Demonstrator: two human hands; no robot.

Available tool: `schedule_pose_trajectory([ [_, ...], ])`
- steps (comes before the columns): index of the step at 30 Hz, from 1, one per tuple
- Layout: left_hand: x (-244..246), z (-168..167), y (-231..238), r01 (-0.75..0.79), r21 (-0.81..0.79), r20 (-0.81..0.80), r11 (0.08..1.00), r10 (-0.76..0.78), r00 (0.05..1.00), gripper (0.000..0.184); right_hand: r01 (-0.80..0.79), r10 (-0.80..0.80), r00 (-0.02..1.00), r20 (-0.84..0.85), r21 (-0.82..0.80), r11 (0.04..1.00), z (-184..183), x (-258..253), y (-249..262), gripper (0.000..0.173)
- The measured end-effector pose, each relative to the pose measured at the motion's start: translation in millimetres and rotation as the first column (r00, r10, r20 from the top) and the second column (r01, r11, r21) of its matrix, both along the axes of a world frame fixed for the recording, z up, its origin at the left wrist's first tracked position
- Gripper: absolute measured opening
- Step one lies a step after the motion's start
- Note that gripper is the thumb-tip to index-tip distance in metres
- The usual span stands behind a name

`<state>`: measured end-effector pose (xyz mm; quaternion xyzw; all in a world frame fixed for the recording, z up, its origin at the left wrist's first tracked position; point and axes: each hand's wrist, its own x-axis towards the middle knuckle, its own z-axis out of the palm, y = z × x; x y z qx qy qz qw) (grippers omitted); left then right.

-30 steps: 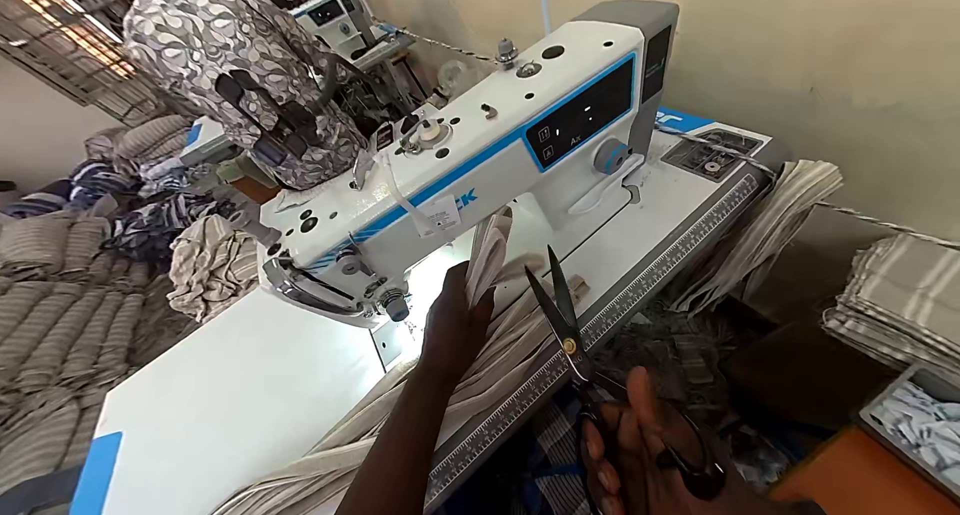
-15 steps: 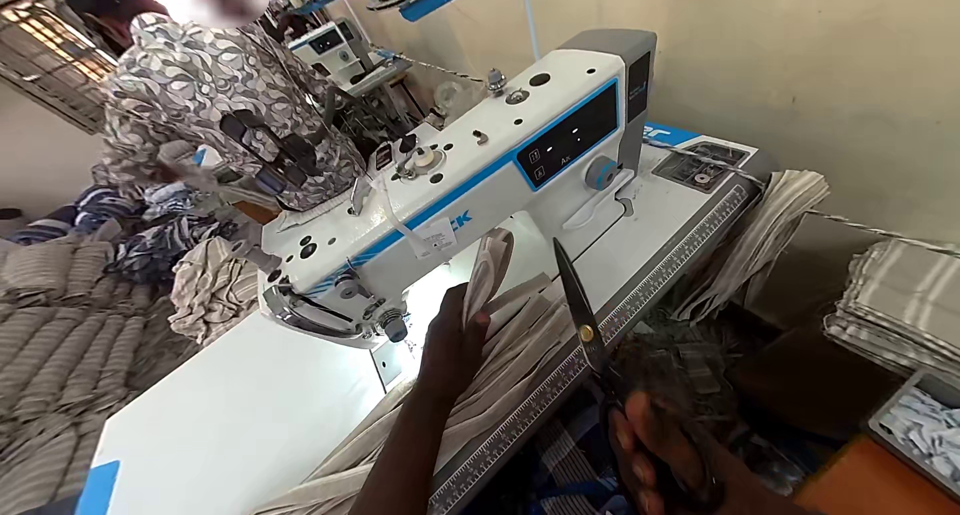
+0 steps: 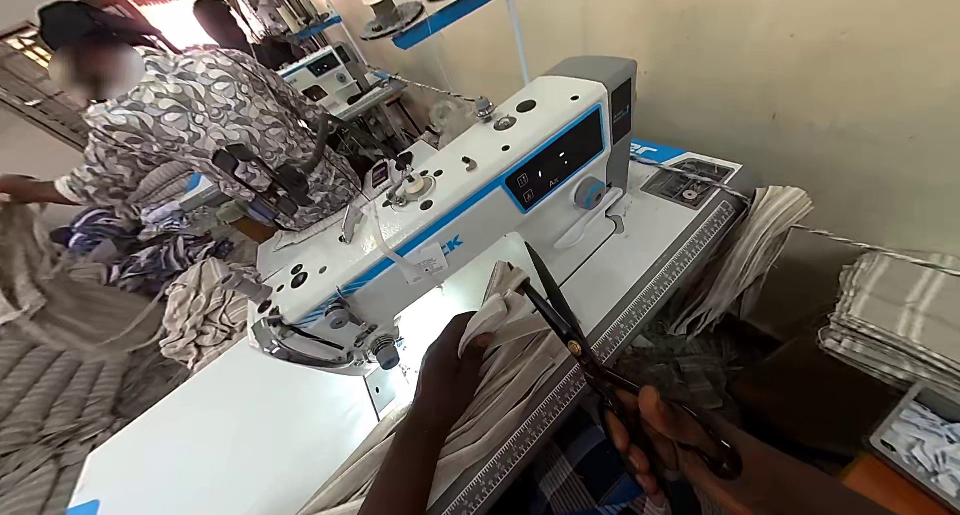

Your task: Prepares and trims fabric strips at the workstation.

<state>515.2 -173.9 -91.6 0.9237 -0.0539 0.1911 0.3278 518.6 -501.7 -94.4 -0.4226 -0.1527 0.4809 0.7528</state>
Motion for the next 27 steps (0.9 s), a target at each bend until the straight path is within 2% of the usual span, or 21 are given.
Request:
schedule_pose_trajectory([
  [8, 1, -2, 0, 0.060, 0.160, 0.025, 0.985, -0.065, 0.998, 0.046, -0.017, 0.016, 1.000, -0.013, -0.059, 0.998, 11, 16, 8, 0.069],
  [11, 1, -2, -1, 0.038, 0.138, 0.004, 0.990, -0.039, 0.999, 0.045, 0.000, -0.002, 0.999, -0.043, -0.045, 0.999, 8, 9, 0, 0.061],
  [14, 0, -3, -1, 0.026, 0.132, 0.005, 0.991, -0.027, 1.000, 0.040, 0.111, -0.122, 0.991, -0.057, -0.171, 0.979, 15, -4, -6, 0.049],
  [17, 1, -2, -4, 0.024, 0.190, 0.017, 0.982, -0.028, 0.999, 0.033, 0.160, -0.155, 0.987, 0.052, -0.104, 0.982, 7, -15, -16, 0.044],
  [19, 1, -2, -4, 0.028, 0.203, 0.028, 0.979, -0.035, 0.999, 0.032, 0.123, -0.119, 0.987, 0.112, -0.028, 0.992, -1, -19, -24, 0.048],
  [21, 0, -2, -2, 0.023, 0.121, -0.019, 0.992, -0.021, 1.000, 0.034, 0.098, -0.095, 0.993, 0.075, -0.048, 0.994, -5, -22, -30, 0.052],
  [25, 2, 9, -1, -0.014, -0.185, -0.156, 0.983, -0.015, 0.988, 0.038, 0.017, -0.017, 1.000, -0.025, -0.013, 1.000, -22, -18, -36, 0.057],
  [27, 1, 12, -2, -0.037, -0.252, -0.194, 0.967, -0.013, 0.981, 0.040, -0.003, 0.003, 1.000, -0.027, 0.030, 1.000, -25, -16, -33, 0.056],
])
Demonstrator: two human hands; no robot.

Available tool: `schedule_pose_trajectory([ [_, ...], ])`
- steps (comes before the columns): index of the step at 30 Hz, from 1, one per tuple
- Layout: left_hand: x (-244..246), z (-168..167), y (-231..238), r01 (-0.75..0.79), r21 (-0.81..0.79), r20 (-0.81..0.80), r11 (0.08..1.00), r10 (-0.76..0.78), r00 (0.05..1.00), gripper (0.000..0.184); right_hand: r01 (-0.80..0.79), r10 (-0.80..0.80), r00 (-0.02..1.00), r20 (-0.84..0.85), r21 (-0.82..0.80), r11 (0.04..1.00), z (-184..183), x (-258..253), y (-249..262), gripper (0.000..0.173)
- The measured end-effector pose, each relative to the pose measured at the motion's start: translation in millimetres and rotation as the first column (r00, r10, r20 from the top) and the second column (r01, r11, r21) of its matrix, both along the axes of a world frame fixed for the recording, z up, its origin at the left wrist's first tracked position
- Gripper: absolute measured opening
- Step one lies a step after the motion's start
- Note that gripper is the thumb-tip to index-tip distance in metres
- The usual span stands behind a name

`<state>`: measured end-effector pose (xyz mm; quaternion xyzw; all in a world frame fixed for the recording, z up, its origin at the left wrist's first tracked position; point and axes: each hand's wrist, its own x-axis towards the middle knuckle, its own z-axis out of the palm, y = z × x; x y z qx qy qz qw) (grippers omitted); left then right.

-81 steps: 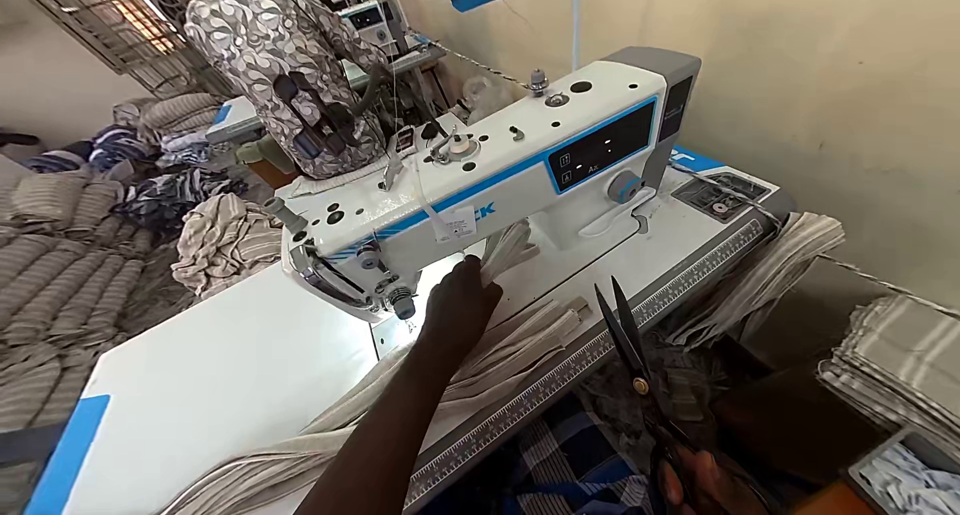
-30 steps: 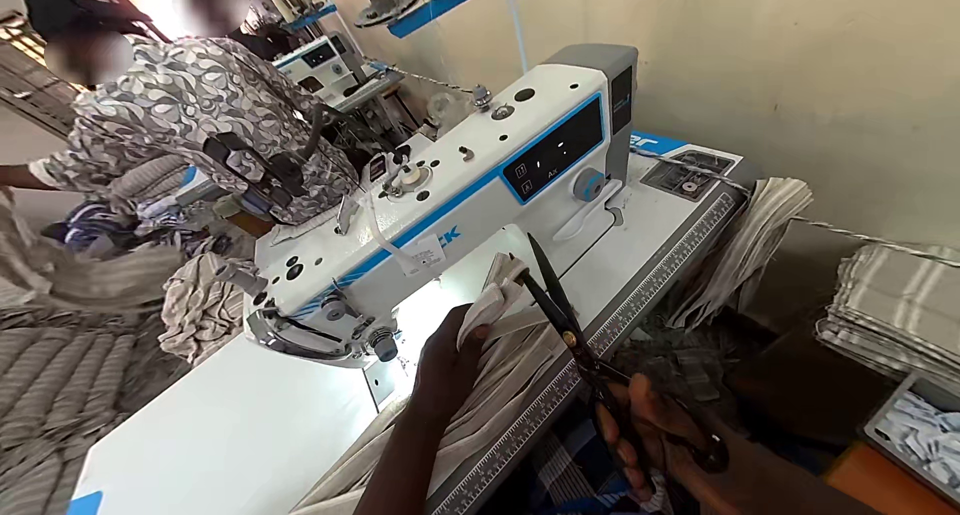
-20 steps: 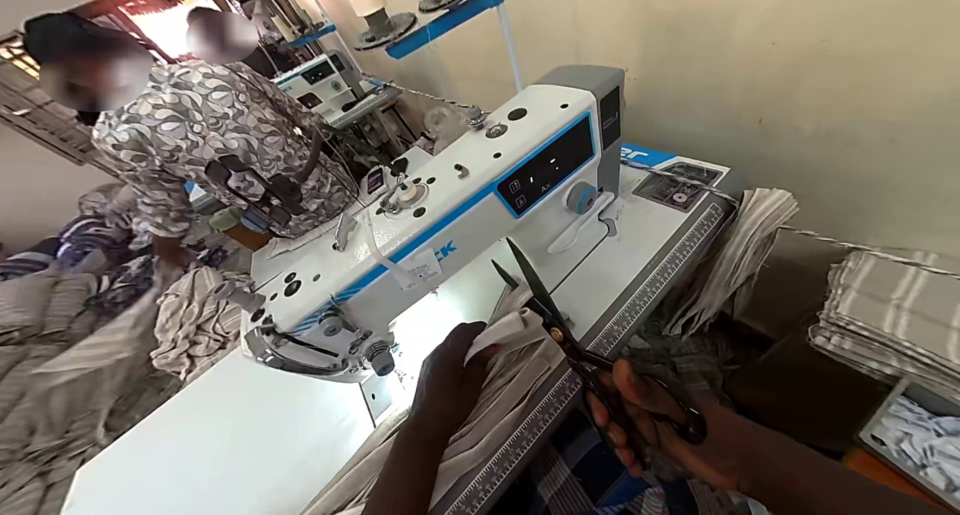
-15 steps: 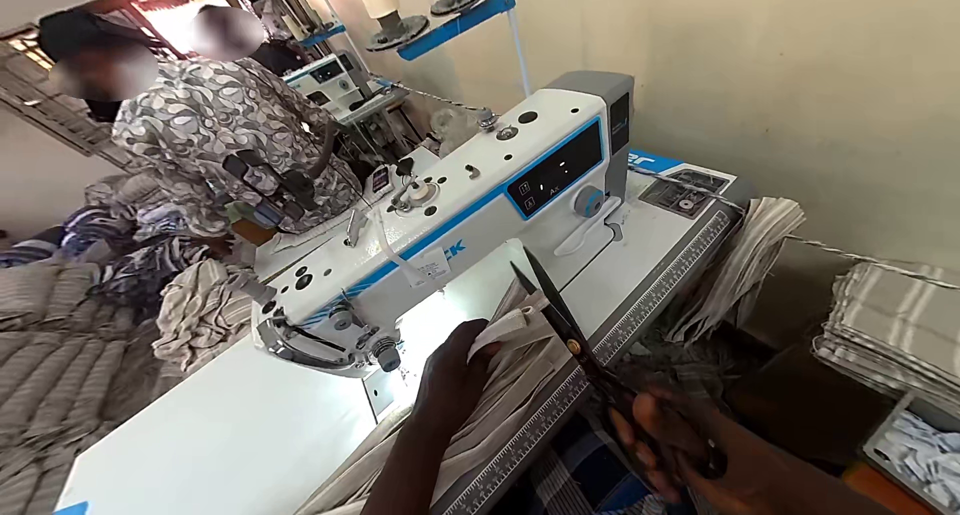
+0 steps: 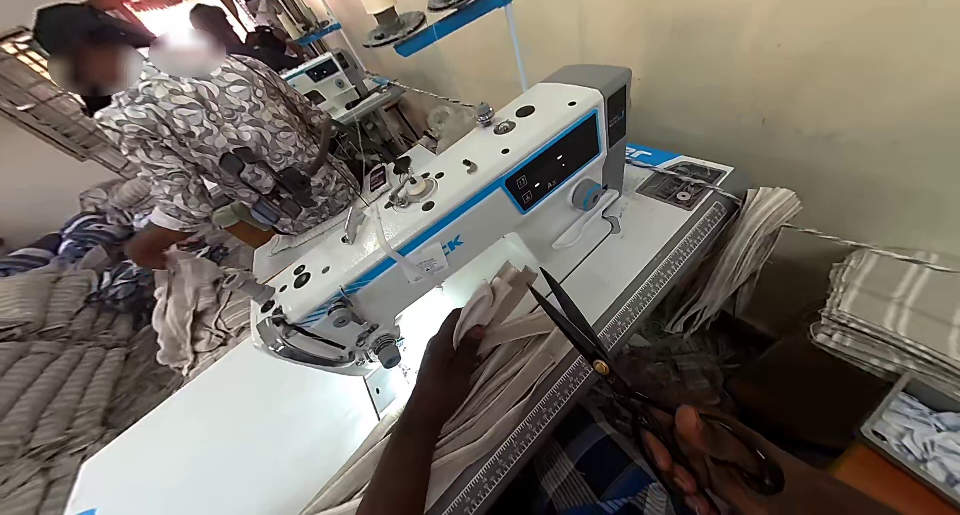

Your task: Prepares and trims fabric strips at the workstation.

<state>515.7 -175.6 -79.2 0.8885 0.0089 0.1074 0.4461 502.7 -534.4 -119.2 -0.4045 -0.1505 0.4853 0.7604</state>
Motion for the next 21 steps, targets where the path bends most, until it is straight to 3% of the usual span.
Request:
schedule_pose_trajectory([
  [7, 1, -1, -1, -0.040, -0.104, -0.033, 0.994, 0.037, 0.999, 0.047, -0.055, 0.062, 0.996, -0.065, 0.113, 0.992, -4, 7, 19, 0.058],
  [13, 0, -1, -2, -0.046, -0.091, -0.022, 0.995, 0.044, 0.999, 0.045, -0.123, 0.154, 0.986, -0.068, 0.332, 0.935, -9, 33, 49, 0.067],
  [21, 0, -4, 1, -0.018, -0.072, -0.017, 0.997, 0.017, 1.000, 0.047, -0.162, 0.229, 0.964, -0.138, 0.381, 0.910, -10, 45, 40, 0.062],
])
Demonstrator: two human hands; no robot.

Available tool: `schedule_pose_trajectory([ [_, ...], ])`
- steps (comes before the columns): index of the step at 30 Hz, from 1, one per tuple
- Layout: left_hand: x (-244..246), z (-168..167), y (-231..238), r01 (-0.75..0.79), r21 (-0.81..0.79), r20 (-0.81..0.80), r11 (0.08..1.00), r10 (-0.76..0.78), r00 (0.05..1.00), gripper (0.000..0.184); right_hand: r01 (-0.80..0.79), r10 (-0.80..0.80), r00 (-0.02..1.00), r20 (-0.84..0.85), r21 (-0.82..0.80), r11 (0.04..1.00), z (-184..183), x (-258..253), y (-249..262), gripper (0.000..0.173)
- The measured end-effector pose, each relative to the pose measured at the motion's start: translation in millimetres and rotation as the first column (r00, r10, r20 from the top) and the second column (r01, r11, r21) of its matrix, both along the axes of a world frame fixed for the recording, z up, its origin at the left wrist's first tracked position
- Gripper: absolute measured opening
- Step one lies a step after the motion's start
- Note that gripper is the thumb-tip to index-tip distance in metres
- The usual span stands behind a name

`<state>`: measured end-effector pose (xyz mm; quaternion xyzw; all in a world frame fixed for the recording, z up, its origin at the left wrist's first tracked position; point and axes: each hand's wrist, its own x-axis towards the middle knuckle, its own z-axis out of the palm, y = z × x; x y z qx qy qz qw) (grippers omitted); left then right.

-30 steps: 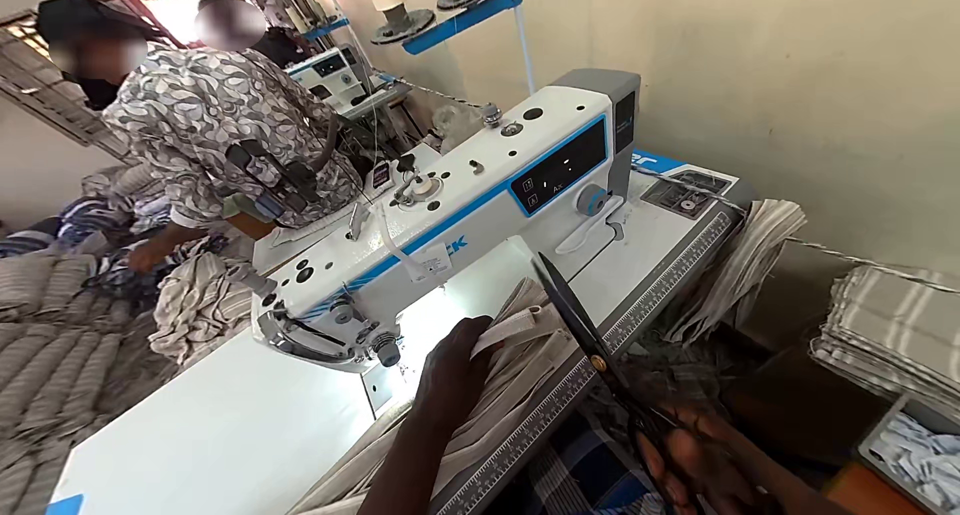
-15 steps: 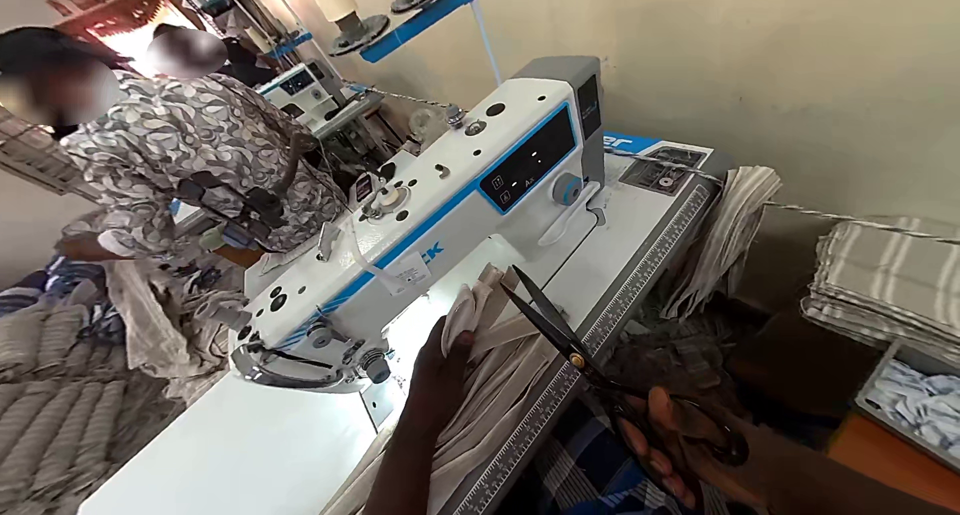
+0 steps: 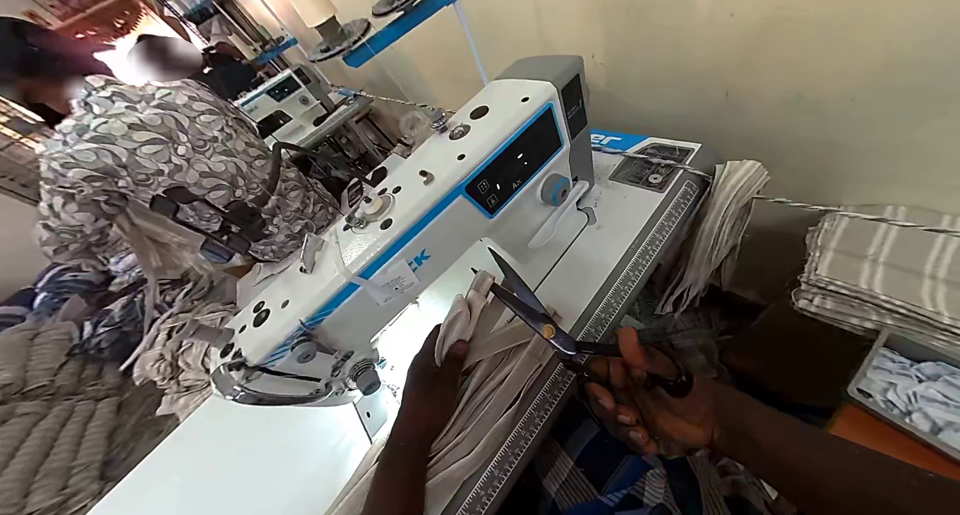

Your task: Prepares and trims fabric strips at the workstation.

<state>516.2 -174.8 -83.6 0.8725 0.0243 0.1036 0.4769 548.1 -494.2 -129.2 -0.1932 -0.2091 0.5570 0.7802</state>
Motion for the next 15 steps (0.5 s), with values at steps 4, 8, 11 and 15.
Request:
schedule_pose_trajectory([
  [4, -0.1, 0.0, -0.5, -0.006, -0.020, 0.012, 1.000, 0.006, 1.000, 0.047, -0.029, 0.029, 1.000, 0.010, 0.013, 0.999, -1.6, -1.3, -4.5, 0.059],
  [8, -0.1, -1.4, -0.3, -0.007, -0.035, 0.003, 0.999, 0.007, 1.000, 0.050, -0.009, 0.009, 1.000, 0.020, -0.013, 1.000, -2.4, -2.7, 1.4, 0.062],
  [11, 0.0, -0.3, -1.5, -0.014, -0.043, 0.006, 0.999, 0.014, 1.000, 0.046, 0.046, -0.046, 0.999, -0.010, -0.013, 0.999, 4.6, -0.4, -1.2, 0.064],
  [15, 0.5, -0.5, -0.4, 0.005, -0.020, 0.014, 1.000, -0.005, 1.000, 0.043, 0.043, -0.043, 0.999, -0.019, -0.022, 0.999, 2.5, -0.9, -4.4, 0.059],
])
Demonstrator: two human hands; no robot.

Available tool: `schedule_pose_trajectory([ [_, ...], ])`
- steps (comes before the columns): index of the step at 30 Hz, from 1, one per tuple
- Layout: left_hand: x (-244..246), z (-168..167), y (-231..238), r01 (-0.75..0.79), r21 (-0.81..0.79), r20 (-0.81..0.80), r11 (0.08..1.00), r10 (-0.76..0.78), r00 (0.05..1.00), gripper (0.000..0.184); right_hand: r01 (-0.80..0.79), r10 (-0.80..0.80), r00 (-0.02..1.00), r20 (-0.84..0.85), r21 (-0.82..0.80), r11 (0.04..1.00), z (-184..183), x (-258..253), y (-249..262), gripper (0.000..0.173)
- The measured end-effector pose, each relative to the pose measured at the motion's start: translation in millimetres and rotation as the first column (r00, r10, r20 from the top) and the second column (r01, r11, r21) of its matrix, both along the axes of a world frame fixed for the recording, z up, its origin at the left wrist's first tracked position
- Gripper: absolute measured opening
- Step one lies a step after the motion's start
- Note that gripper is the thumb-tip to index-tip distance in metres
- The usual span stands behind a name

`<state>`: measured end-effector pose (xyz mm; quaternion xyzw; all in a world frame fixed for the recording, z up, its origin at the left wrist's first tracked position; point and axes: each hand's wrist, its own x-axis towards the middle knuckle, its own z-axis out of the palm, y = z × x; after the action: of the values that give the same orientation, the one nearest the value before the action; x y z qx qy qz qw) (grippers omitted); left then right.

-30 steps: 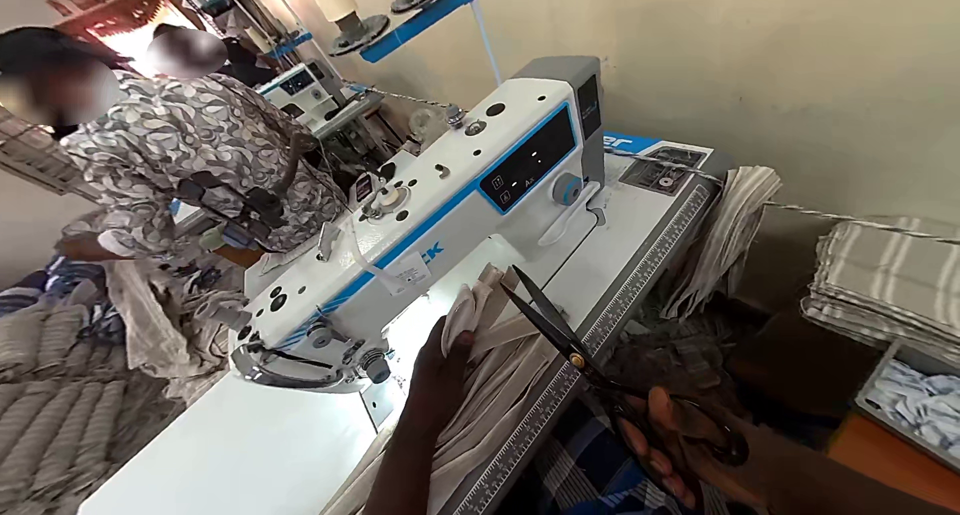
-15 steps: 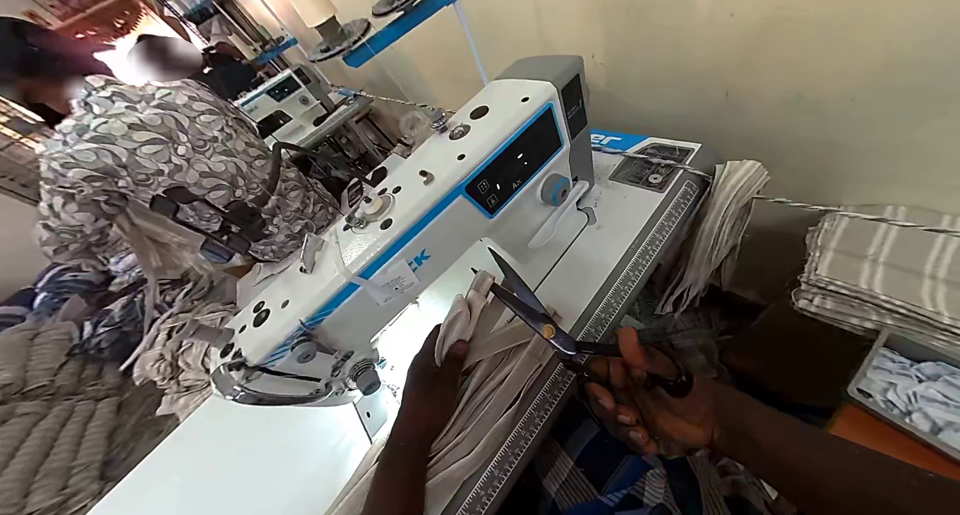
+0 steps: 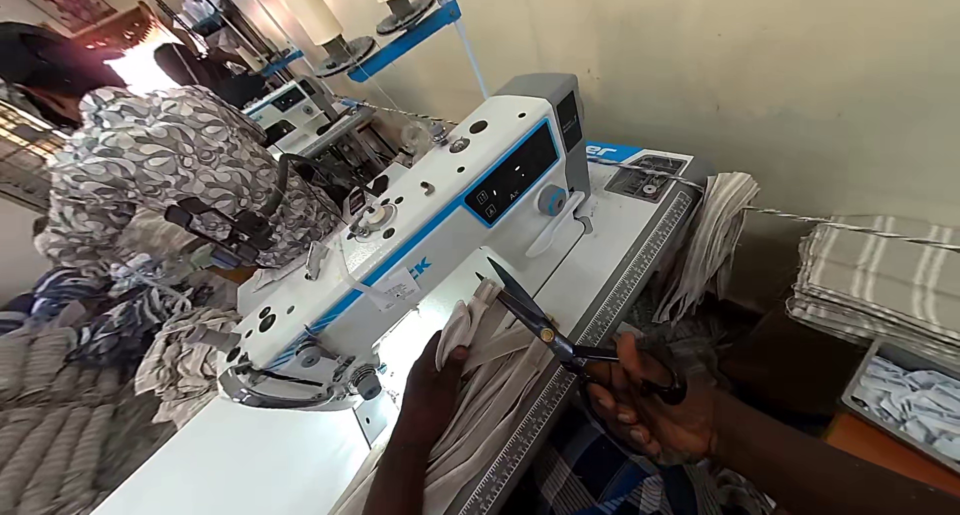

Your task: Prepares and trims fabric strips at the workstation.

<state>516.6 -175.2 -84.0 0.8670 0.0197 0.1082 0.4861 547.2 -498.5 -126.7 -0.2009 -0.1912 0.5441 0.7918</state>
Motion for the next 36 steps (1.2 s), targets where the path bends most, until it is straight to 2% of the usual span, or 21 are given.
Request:
schedule_pose_trajectory([
  [2, 1, -1, 0, 0.004, 0.002, 0.009, 1.000, -0.004, 1.000, 0.042, -0.016, 0.016, 1.000, -0.009, -0.018, 1.000, 2, -2, -1, 0.052],
  [5, 0, -1, 1, 0.008, -0.007, -0.001, 1.000, -0.008, 1.000, 0.041, 0.005, -0.001, 0.999, 0.034, -0.136, 0.991, 7, -8, -1, 0.047],
  [10, 0, 1, 0, 0.004, 0.028, -0.017, 1.000, -0.003, 1.000, 0.039, 0.268, -0.225, 0.961, 0.162, -0.335, 0.903, 21, -29, -3, 0.046],
  [12, -2, 3, 0, 0.005, 0.055, -0.039, 0.998, -0.003, 0.999, 0.040, 0.370, -0.277, 0.913, 0.298, -0.323, 0.871, 19, -42, -13, 0.047],
  [14, -2, 4, 1, 0.008, 0.094, -0.050, 0.996, -0.003, 0.999, 0.041, 0.377, -0.247, 0.873, 0.420, -0.261, 0.888, 12, -51, -25, 0.045],
  [16, -3, 7, 0, 0.008, 0.136, -0.054, 0.991, -0.001, 0.999, 0.042, 0.344, -0.193, 0.858, 0.475, -0.255, 0.903, 7, -55, -32, 0.043],
  [22, -2, 10, -1, 0.032, 0.164, -0.022, 0.986, -0.028, 0.999, 0.037, 0.295, -0.123, 0.900, 0.419, -0.377, 0.878, 8, -52, -26, 0.049],
  [29, 0, 4, 2, 0.090, 0.186, -0.007, 0.978, -0.090, 0.996, 0.039, 0.394, -0.102, 0.843, 0.528, -0.479, 0.784, 28, -16, -3, 0.061],
  [33, 1, 4, 3, 0.113, 0.174, -0.005, 0.978, -0.114, 0.993, 0.036, 0.382, -0.096, 0.860, 0.501, -0.509, 0.771, 30, -15, -13, 0.051],
  [36, 1, 4, 2, 0.110, 0.213, -0.023, 0.971, -0.107, 0.994, 0.037, 0.442, -0.186, 0.846, 0.499, -0.463, 0.768, 31, -27, -15, 0.043],
])
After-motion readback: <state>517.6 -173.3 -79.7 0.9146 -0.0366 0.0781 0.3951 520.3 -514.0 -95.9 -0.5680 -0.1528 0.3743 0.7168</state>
